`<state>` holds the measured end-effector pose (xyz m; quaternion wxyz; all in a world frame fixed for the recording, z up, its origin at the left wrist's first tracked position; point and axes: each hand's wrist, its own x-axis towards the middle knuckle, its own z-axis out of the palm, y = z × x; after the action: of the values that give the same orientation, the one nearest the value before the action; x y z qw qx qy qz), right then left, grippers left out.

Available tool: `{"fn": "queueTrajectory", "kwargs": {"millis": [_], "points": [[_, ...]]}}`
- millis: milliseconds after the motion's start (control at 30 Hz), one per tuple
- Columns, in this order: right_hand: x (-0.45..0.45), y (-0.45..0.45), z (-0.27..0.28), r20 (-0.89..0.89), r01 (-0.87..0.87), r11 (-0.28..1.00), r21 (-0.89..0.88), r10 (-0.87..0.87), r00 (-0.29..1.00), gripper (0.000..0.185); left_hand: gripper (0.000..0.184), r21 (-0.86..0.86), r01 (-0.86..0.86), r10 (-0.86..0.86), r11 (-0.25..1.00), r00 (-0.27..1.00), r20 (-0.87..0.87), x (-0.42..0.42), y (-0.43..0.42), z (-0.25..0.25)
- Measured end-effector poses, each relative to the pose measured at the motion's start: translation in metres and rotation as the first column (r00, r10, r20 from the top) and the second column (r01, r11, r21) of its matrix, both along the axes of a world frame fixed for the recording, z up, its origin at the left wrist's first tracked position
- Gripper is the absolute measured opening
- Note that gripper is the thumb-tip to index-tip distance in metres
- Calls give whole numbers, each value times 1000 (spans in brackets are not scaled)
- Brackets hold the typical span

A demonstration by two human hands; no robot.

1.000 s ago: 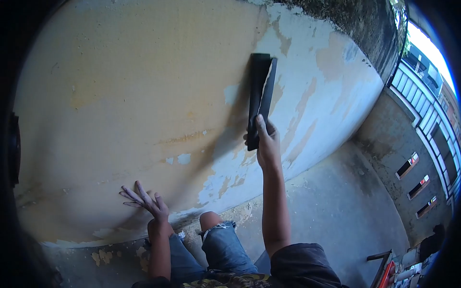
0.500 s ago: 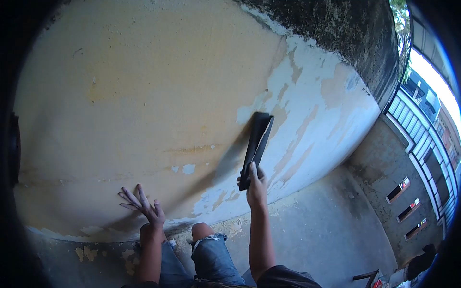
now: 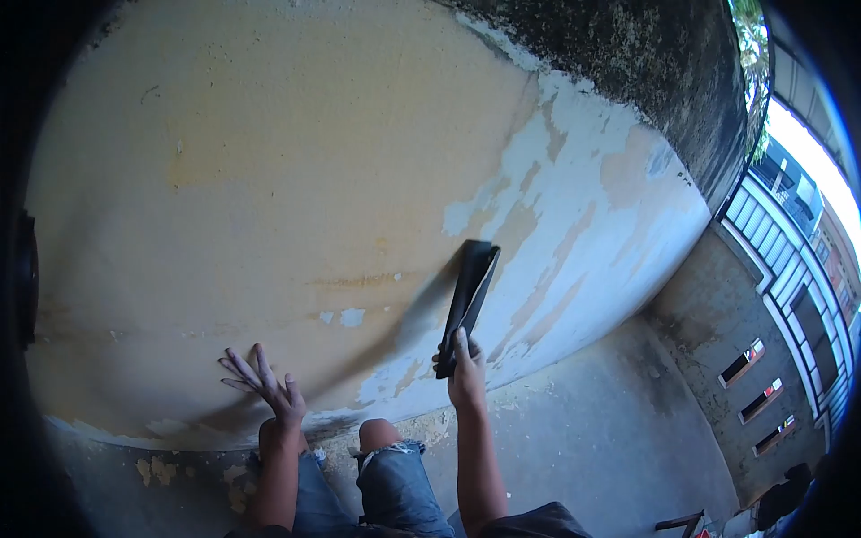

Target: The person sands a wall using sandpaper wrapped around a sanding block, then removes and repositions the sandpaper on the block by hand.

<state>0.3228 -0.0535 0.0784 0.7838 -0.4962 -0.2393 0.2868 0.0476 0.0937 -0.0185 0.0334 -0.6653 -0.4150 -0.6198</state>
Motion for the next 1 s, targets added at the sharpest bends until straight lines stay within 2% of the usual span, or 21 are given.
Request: {"fn": "queueTrajectory", "kwargs": {"millis": [33,67,100,167,200,267,300,367,400,467,533,567,633,700,733,800,833,933,967,1000], "points": [[-12,-6,-49,-47,-17,999,-46,15,999,31,68,1,13,-13,1000,1000,1,0,-1,1],[-17,-12,-65,-52,-24,996,-88,20,998,31,68,2,5,-5,1000,1000,2,1,1,1],[-14,-12,-54,-3,20,997,-77,-21,1000,30,68,-1,8,-8,1000,1000,2,-1,0,0],[7,-1,18,106,83,996,29,-86,991,31,68,3,10,-10,1000,1000,7,0,0,0],[17,7,73,171,82,994,73,-93,981,32,68,1,19,-19,1000,1000,8,1,0,1],[35,26,168,296,-13,979,202,-49,954,33,67,4,0,0,1000,1000,3,1,0,2],[35,30,171,299,-17,980,199,-45,953,33,67,1,-3,3,1000,1000,7,2,-1,3],[31,34,164,284,5,973,230,-72,956,30,67,-18,-15,15,1000,1000,-9,1,-3,5],[21,25,124,249,10,989,146,-46,967,31,67,-9,-13,13,1000,1000,-4,3,0,5],[-8,4,19,56,9,1000,-30,-7,998,31,68,19,-33,33,999,999,-7,2,1,-1],[-30,-1,-24,67,52,996,-69,-47,997,29,68,10,-14,14,1000,1000,-9,0,1,0],[-28,3,-10,77,79,996,-35,-76,994,29,68,7,-15,15,1000,1000,-14,-3,-2,-3],[1,13,70,139,122,989,82,-133,981,31,68,17,-15,15,1000,1000,-1,-1,3,2],[23,26,159,249,11,978,211,-65,966,33,68,-2,8,-8,1000,1000,-5,-1,-3,4],[30,35,185,300,17,969,247,-93,949,34,68,-14,2,-2,1000,1000,1,-1,-4,4],[29,37,170,308,23,972,234,-97,946,33,68,-7,-3,3,1000,1000,2,-1,-3,3],[23,30,136,239,28,985,170,-69,968,32,67,12,-12,11,1000,1000,21,1,-1,1],[-20,2,-25,38,25,998,-64,-22,999,31,66,10,-13,13,1000,1000,11,1,2,-2],[-18,10,-18,48,3,997,-72,0,999,31,66,1,-35,35,999,999,20,3,6,0],[-17,9,-10,80,57,997,-51,-53,995,30,66,-5,-19,19,1000,1000,17,2,5,1]]}}
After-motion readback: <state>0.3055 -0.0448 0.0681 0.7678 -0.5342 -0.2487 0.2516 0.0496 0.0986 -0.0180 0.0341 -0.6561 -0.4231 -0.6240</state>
